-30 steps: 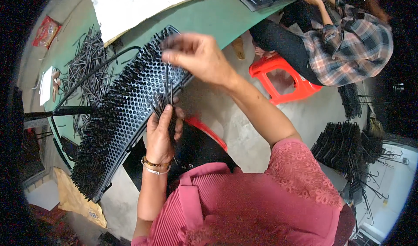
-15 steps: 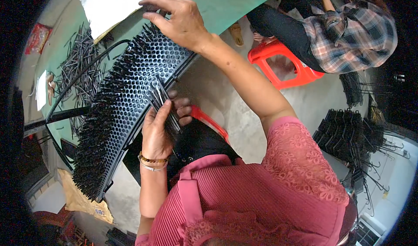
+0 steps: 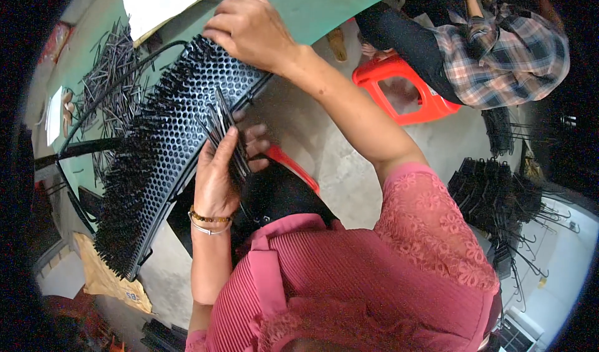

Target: Manually inserting thin metal rods into a perforated grid structure.

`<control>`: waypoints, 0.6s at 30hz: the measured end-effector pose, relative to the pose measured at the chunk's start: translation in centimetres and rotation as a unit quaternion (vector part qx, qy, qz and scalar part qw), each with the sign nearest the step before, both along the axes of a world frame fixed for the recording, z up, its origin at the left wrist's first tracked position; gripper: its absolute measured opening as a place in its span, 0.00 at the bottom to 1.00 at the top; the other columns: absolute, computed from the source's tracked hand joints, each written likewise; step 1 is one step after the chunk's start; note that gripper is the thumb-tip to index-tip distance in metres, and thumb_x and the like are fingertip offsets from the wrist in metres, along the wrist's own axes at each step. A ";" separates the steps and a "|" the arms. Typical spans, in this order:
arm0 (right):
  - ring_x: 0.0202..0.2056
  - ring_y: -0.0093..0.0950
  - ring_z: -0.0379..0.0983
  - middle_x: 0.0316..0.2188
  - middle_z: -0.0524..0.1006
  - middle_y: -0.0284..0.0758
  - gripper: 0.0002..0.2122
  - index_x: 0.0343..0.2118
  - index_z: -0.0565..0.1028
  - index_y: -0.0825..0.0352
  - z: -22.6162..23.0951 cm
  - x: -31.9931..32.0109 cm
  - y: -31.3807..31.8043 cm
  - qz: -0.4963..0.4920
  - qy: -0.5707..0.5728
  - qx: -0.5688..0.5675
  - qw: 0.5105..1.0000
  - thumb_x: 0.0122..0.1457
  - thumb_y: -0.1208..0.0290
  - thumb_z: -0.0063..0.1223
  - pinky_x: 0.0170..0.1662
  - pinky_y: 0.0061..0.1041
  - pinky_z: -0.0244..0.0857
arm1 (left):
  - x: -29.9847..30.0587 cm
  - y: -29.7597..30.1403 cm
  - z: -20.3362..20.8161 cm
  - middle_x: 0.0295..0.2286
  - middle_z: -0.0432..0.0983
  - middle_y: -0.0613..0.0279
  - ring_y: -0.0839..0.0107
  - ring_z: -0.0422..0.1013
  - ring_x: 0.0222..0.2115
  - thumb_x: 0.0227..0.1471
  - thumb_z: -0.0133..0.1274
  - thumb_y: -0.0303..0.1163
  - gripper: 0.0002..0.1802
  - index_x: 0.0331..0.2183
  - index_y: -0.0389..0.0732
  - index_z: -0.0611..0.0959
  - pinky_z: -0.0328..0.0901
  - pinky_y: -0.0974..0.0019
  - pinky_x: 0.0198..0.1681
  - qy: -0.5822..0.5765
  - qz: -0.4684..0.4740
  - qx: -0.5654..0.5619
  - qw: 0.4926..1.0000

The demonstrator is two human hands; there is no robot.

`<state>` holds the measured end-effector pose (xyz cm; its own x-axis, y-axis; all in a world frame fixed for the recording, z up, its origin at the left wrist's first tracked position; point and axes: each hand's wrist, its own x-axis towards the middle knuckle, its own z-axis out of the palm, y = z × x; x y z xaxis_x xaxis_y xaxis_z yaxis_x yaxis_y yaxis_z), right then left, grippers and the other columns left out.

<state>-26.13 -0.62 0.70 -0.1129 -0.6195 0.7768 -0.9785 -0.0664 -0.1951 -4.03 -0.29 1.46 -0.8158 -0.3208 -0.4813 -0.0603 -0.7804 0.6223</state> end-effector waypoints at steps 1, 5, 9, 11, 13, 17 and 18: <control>0.31 0.35 0.72 0.26 0.75 0.34 0.07 0.26 0.79 0.64 0.0 0.1 0.1 0.002 -0.003 0.006 1.000 0.48 0.66 0.56 0.36 0.32 0.62 | 0.0 0.1 0.0 0.38 0.74 0.46 0.65 0.74 0.33 0.58 0.44 0.34 0.18 0.48 0.36 0.68 0.71 0.66 0.32 -0.003 0.002 0.006 1.000; 0.23 0.36 0.70 0.24 0.72 0.41 0.05 0.29 0.74 0.71 3.6 3.5 3.0 -0.024 -0.010 0.001 1.000 0.49 0.76 0.55 0.26 0.28 0.64 | 0.6 -0.3 0.0 0.37 0.75 0.47 0.66 0.74 0.32 0.58 0.45 0.34 0.18 0.47 0.35 0.69 0.71 0.68 0.32 0.013 0.018 -0.018 1.000; 0.28 0.15 0.70 0.26 0.78 0.29 0.11 0.32 0.78 0.71 3.0 5.4 5.2 0.133 -0.479 0.300 0.814 0.51 0.67 0.59 0.32 0.17 0.64 | 0.7 -0.2 0.4 0.37 0.75 0.48 0.66 0.74 0.32 0.58 0.45 0.35 0.18 0.47 0.35 0.69 0.71 0.69 0.31 0.028 0.032 -0.043 0.998; 0.29 0.15 0.69 0.25 0.77 0.29 0.11 0.31 0.78 0.72 3.5 5.7 5.4 0.129 -0.442 0.342 0.819 0.51 0.67 0.60 0.34 0.16 0.64 | 0.5 -0.5 0.7 0.37 0.75 0.48 0.66 0.74 0.32 0.58 0.45 0.35 0.18 0.47 0.34 0.69 0.70 0.69 0.31 0.036 0.031 -0.063 0.997; 0.30 0.14 0.69 0.26 0.77 0.28 0.11 0.30 0.78 0.71 2.9 6.5 5.8 0.132 -0.550 0.266 0.781 0.50 0.68 0.61 0.34 0.15 0.63 | 0.8 -0.2 0.8 0.37 0.75 0.48 0.66 0.74 0.33 0.58 0.44 0.35 0.19 0.47 0.33 0.69 0.70 0.69 0.31 0.029 -0.004 -0.077 0.997; 0.31 0.17 0.71 0.28 0.77 0.30 0.10 0.33 0.77 0.71 2.6 6.3 6.2 0.151 -0.633 0.239 0.720 0.51 0.70 0.60 0.36 0.17 0.66 | 1.2 -0.2 0.9 0.38 0.75 0.47 0.66 0.74 0.33 0.59 0.43 0.36 0.19 0.47 0.33 0.68 0.70 0.69 0.32 0.047 0.001 -0.057 0.997; 0.31 0.18 0.72 0.29 0.78 0.31 0.10 0.35 0.77 0.71 2.6 6.2 6.3 0.169 -0.663 0.222 0.695 0.52 0.71 0.59 0.37 0.17 0.66 | 1.3 -0.3 0.8 0.38 0.74 0.46 0.66 0.74 0.34 0.59 0.42 0.37 0.20 0.48 0.34 0.68 0.70 0.69 0.31 0.035 0.007 -0.058 0.998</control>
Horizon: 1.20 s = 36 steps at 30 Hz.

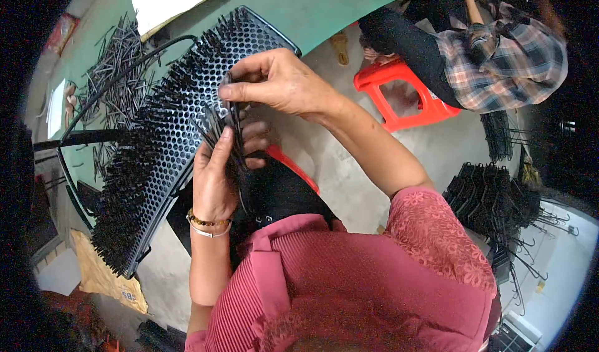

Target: Manually inserting thin metal rods into a perforated grid structure.

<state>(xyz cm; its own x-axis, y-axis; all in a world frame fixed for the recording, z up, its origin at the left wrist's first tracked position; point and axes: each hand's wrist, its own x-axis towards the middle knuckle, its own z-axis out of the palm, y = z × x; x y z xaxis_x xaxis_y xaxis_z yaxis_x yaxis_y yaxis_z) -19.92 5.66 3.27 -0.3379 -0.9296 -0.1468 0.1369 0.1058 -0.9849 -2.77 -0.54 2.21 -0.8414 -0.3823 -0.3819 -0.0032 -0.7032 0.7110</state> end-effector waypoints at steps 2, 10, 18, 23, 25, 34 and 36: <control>0.32 0.18 0.73 0.30 0.78 0.31 0.10 0.36 0.76 0.71 -0.1 -0.7 0.0 -0.047 0.029 -0.046 0.997 0.52 0.72 0.58 0.38 0.18 0.67 | 0.2 -0.1 -0.6 0.39 0.74 0.46 0.66 0.74 0.33 0.59 0.42 0.37 0.20 0.48 0.34 0.68 0.70 0.69 0.31 -0.012 0.010 0.005 1.000; 0.29 0.17 0.73 0.28 0.79 0.32 0.08 0.33 0.78 0.71 -0.7 -7.1 -3.6 -0.229 0.256 -0.239 0.908 0.52 0.73 0.57 0.35 0.17 0.67 | -0.3 1.1 -1.3 0.37 0.75 0.48 0.68 0.74 0.31 0.59 0.41 0.36 0.18 0.47 0.35 0.68 0.69 0.70 0.30 -0.031 -0.026 0.017 0.999; 0.27 0.16 0.73 0.25 0.79 0.31 0.10 0.33 0.78 0.69 -2.1 -9.0 -5.1 -0.191 0.337 -0.240 0.890 0.51 0.68 0.59 0.32 0.17 0.66 | 0.1 1.3 -2.0 0.37 0.74 0.46 0.68 0.73 0.32 0.59 0.41 0.36 0.18 0.47 0.35 0.68 0.70 0.71 0.29 -0.045 -0.020 0.024 0.999; 0.26 0.18 0.73 0.25 0.79 0.33 0.11 0.33 0.78 0.70 -2.5 -7.6 -5.2 -0.250 0.333 -0.235 0.878 0.50 0.68 0.60 0.30 0.18 0.67 | 0.1 1.2 -1.9 0.37 0.74 0.45 0.67 0.73 0.32 0.59 0.41 0.36 0.19 0.48 0.33 0.67 0.69 0.71 0.29 -0.044 -0.024 0.025 0.998; 0.26 0.20 0.74 0.25 0.79 0.35 0.11 0.32 0.78 0.70 -2.4 -7.5 -5.2 -0.253 0.418 -0.231 0.842 0.50 0.68 0.60 0.31 0.19 0.67 | 0.1 1.1 -1.8 0.37 0.74 0.45 0.67 0.73 0.31 0.59 0.41 0.36 0.19 0.48 0.33 0.67 0.69 0.71 0.29 -0.044 -0.026 0.023 0.998; 0.28 0.20 0.74 0.30 0.79 0.32 0.09 0.35 0.78 0.67 -2.5 -7.2 -5.2 -0.172 0.499 -0.230 0.818 0.49 0.72 0.59 0.33 0.20 0.68 | 0.3 1.4 -2.1 0.36 0.76 0.50 0.69 0.74 0.30 0.58 0.41 0.34 0.17 0.47 0.36 0.70 0.69 0.72 0.28 -0.049 -0.034 0.009 0.998; 0.29 0.21 0.74 0.31 0.79 0.33 0.09 0.35 0.78 0.66 -3.0 -7.0 -5.2 -0.190 0.477 -0.217 0.830 0.49 0.73 0.59 0.33 0.21 0.68 | 0.4 1.3 -2.1 0.36 0.76 0.50 0.69 0.74 0.30 0.58 0.42 0.33 0.17 0.47 0.35 0.70 0.69 0.72 0.28 -0.043 -0.034 0.015 0.998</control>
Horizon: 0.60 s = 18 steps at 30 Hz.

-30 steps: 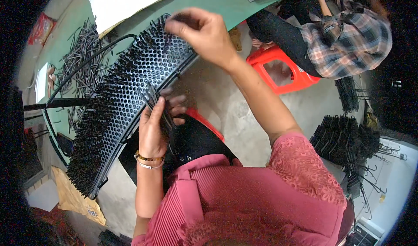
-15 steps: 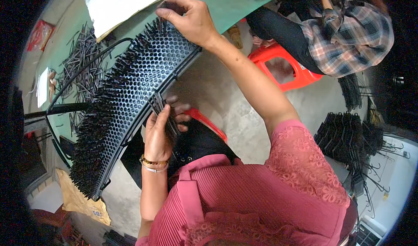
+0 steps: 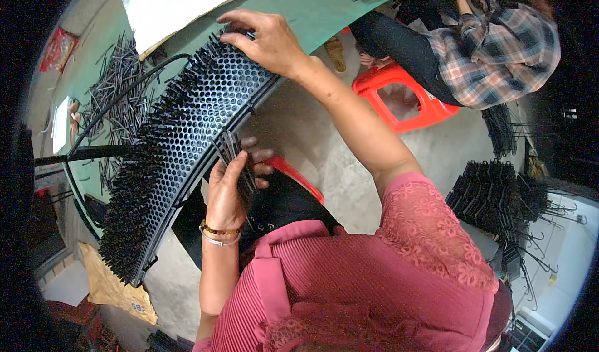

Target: Manually inserting thin metal rods into a perforated grid structure.

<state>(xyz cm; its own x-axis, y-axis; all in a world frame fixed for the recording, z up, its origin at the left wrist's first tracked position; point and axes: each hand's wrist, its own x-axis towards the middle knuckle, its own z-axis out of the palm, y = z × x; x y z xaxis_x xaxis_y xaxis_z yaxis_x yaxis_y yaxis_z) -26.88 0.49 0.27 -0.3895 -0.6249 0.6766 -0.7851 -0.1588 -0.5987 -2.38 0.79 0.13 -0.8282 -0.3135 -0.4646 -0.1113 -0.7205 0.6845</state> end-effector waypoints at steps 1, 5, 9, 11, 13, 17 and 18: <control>0.30 0.24 0.75 0.32 0.79 0.34 0.10 0.36 0.78 0.66 -0.1 0.0 0.0 0.001 0.009 -0.015 1.000 0.49 0.72 0.59 0.34 0.22 0.68 | 0.0 0.0 0.0 0.36 0.76 0.50 0.69 0.74 0.30 0.58 0.42 0.33 0.17 0.47 0.35 0.70 0.69 0.72 0.28 0.001 0.000 0.000 1.000; 0.34 0.32 0.75 0.34 0.77 0.38 0.11 0.38 0.78 0.64 -0.3 0.1 0.5 -0.010 0.147 0.016 0.989 0.50 0.71 0.57 0.39 0.27 0.68 | 0.1 0.0 0.1 0.36 0.75 0.48 0.69 0.74 0.30 0.58 0.42 0.33 0.17 0.47 0.34 0.69 0.69 0.72 0.29 0.001 0.000 0.002 1.000; 0.35 0.34 0.74 0.34 0.77 0.38 0.10 0.38 0.77 0.64 -0.1 1.2 0.7 -0.026 0.122 -0.015 0.992 0.51 0.71 0.56 0.39 0.29 0.67 | 0.0 0.1 0.4 0.36 0.75 0.47 0.70 0.73 0.30 0.59 0.42 0.33 0.17 0.47 0.33 0.69 0.69 0.72 0.29 0.001 -0.015 -0.007 1.000; 0.35 0.33 0.74 0.34 0.77 0.38 0.10 0.37 0.78 0.65 0.2 1.0 1.2 -0.053 0.087 -0.015 0.995 0.52 0.71 0.56 0.38 0.28 0.67 | 0.0 -0.1 0.9 0.36 0.74 0.47 0.70 0.73 0.30 0.59 0.42 0.33 0.17 0.47 0.33 0.68 0.69 0.72 0.29 0.012 -0.010 0.001 1.000; 0.34 0.32 0.74 0.33 0.77 0.37 0.09 0.36 0.78 0.65 0.3 0.9 1.7 -0.081 0.051 -0.016 0.995 0.52 0.71 0.55 0.37 0.28 0.67 | -0.1 -0.5 1.3 0.36 0.74 0.47 0.70 0.73 0.30 0.59 0.42 0.33 0.17 0.47 0.33 0.68 0.69 0.72 0.29 0.024 -0.005 0.008 1.000; 0.31 0.31 0.74 0.29 0.77 0.37 0.08 0.34 0.78 0.67 -0.2 0.8 1.9 -0.057 0.006 0.084 0.995 0.53 0.70 0.54 0.34 0.27 0.66 | -0.4 -0.8 1.8 0.35 0.75 0.48 0.71 0.73 0.28 0.57 0.42 0.31 0.17 0.48 0.33 0.69 0.69 0.73 0.27 0.036 0.013 -0.008 0.999; 0.31 0.31 0.74 0.28 0.77 0.37 0.08 0.33 0.79 0.67 -0.3 0.7 1.8 -0.053 -0.005 0.091 0.994 0.53 0.70 0.54 0.34 0.27 0.66 | -0.3 -0.9 1.9 0.36 0.75 0.48 0.70 0.73 0.29 0.58 0.42 0.31 0.17 0.47 0.33 0.69 0.69 0.73 0.28 0.037 0.001 -0.013 0.999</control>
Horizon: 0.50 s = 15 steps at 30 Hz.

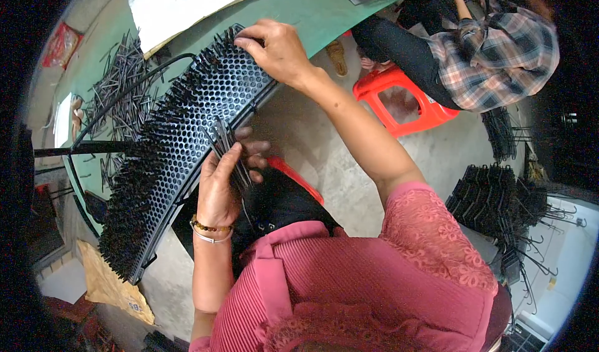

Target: Manually inserting thin metal rods into a perforated grid structure.

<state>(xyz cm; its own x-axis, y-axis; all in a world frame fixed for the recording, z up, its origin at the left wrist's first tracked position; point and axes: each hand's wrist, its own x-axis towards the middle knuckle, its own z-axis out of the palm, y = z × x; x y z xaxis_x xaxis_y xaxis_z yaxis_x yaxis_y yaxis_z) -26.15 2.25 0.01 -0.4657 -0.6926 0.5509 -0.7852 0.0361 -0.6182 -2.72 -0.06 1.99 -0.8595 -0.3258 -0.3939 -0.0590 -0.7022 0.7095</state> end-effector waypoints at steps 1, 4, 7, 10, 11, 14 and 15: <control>0.31 0.31 0.74 0.28 0.77 0.37 0.08 0.33 0.79 0.67 0.1 -0.1 -0.2 0.000 0.002 -0.001 1.000 0.53 0.70 0.54 0.34 0.27 0.66 | 0.0 0.0 0.0 0.36 0.75 0.47 0.70 0.73 0.30 0.59 0.41 0.32 0.17 0.47 0.34 0.68 0.68 0.72 0.30 0.001 -0.011 -0.007 1.000; 0.30 0.35 0.73 0.26 0.76 0.37 0.06 0.30 0.78 0.66 0.8 -0.5 -0.8 -0.005 0.166 -0.061 0.984 0.50 0.72 0.55 0.35 0.29 0.66 | 0.2 0.2 0.1 0.37 0.74 0.47 0.70 0.72 0.30 0.59 0.41 0.32 0.17 0.47 0.34 0.68 0.68 0.72 0.30 -0.007 -0.020 -0.003 1.000; 0.31 0.35 0.72 0.26 0.76 0.36 0.06 0.30 0.78 0.65 2.0 -1.0 -1.3 0.001 0.229 -0.091 0.969 0.49 0.72 0.56 0.36 0.30 0.65 | 0.4 0.1 -0.1 0.37 0.74 0.46 0.69 0.72 0.30 0.59 0.41 0.32 0.17 0.47 0.34 0.68 0.69 0.71 0.30 -0.003 -0.014 -0.001 1.000; 0.31 0.34 0.72 0.27 0.76 0.35 0.06 0.31 0.78 0.65 2.7 -1.1 -1.4 0.054 0.270 -0.081 0.958 0.48 0.73 0.57 0.37 0.30 0.65 | 0.4 -0.1 -0.2 0.38 0.74 0.46 0.68 0.73 0.31 0.59 0.42 0.33 0.18 0.48 0.34 0.67 0.69 0.70 0.31 -0.008 -0.006 0.001 1.000; 0.31 0.34 0.72 0.27 0.76 0.35 0.06 0.31 0.78 0.65 2.6 -1.1 -1.4 0.055 0.270 -0.081 0.958 0.48 0.73 0.57 0.37 0.30 0.65 | 0.3 -0.1 -0.3 0.38 0.74 0.46 0.68 0.73 0.31 0.59 0.42 0.33 0.18 0.48 0.34 0.67 0.69 0.70 0.31 -0.008 -0.005 0.001 1.000; 0.31 0.34 0.72 0.28 0.75 0.34 0.07 0.32 0.77 0.64 2.6 -0.5 -1.3 0.071 0.247 -0.074 0.963 0.48 0.72 0.58 0.37 0.31 0.65 | 0.3 -0.1 -0.4 0.38 0.73 0.45 0.67 0.73 0.33 0.58 0.42 0.33 0.19 0.48 0.33 0.66 0.70 0.69 0.32 -0.013 0.008 0.020 1.000; 0.31 0.34 0.72 0.27 0.76 0.34 0.08 0.33 0.77 0.64 2.8 -0.4 -1.3 0.067 0.251 -0.066 0.963 0.49 0.72 0.58 0.37 0.30 0.64 | 0.3 -0.2 -0.5 0.39 0.74 0.46 0.66 0.73 0.33 0.58 0.41 0.32 0.18 0.49 0.34 0.66 0.71 0.68 0.32 -0.013 0.003 0.017 1.000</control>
